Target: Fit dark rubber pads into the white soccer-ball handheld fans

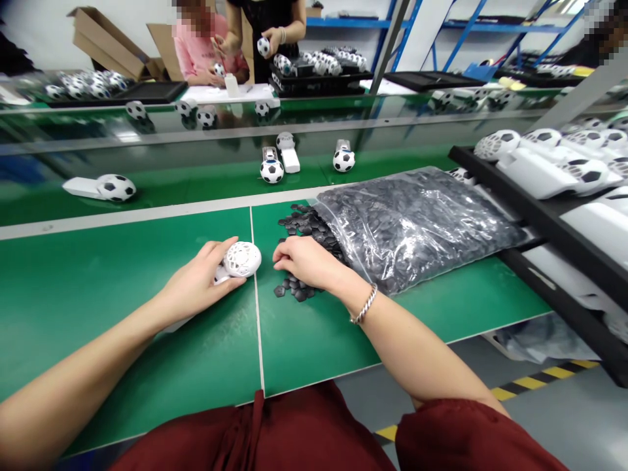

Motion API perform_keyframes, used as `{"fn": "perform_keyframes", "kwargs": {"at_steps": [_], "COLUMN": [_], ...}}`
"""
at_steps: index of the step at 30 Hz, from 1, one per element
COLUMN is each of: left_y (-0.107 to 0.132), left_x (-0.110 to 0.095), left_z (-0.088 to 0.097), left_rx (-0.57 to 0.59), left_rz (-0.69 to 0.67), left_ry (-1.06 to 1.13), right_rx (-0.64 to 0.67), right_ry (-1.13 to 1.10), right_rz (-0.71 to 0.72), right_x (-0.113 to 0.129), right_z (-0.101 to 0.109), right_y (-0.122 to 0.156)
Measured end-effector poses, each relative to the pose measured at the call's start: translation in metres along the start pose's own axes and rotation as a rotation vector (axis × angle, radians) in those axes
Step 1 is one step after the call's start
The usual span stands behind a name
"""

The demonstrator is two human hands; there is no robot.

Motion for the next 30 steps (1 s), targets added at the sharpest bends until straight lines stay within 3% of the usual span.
{"fn": "perform_keyframes", "kwargs": {"at_steps": [7, 13, 16, 21, 26, 30], "left_y": [0.0, 0.002, 0.002, 0.0, -0.001, 0.0], "left_x": [0.001, -0.004, -0.006, -0.007, -0.009, -0.009], "left_z": [-0.001, 0.001, 0.003, 0.005, 0.005, 0.006], "left_rx": [-0.034, -0.038, -0.045, -0.054, -0.065, -0.071], "left_rz": [-0.019, -0.046, -0.048, -0.072, -0.075, -0.075], "left_ry": [0.005, 0.041, 0.048, 0.069, 0.077, 0.069], "right_rx": [-0.138, -0.199, -0.199, -0.344, -0.269, -0.288], "right_ry": [-0.15, -0.052, -0.025, -0.137, -0.361, -0.429], "right_rz": [0.321, 0.409, 0.382, 0.244, 0.133, 0.108], "right_x": [0.037, 0.047, 0.046, 0.03, 0.022, 0.016], "right_z": [-0.005, -0.015, -0.017, -0.012, -0.026, -0.025], "right_y": [0.002, -0.002, -0.006, -0.004, -0.005, -0.009]}}
Point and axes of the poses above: each hand's wrist, its own y-axis away from the middle knuckle, its own z-axis out of the back of the hand, x = y × z, the point moved 7 cm from there along -y, towards the middle knuckle, and after that the axes turned 11 degrees about z, right-handed, at the moved point
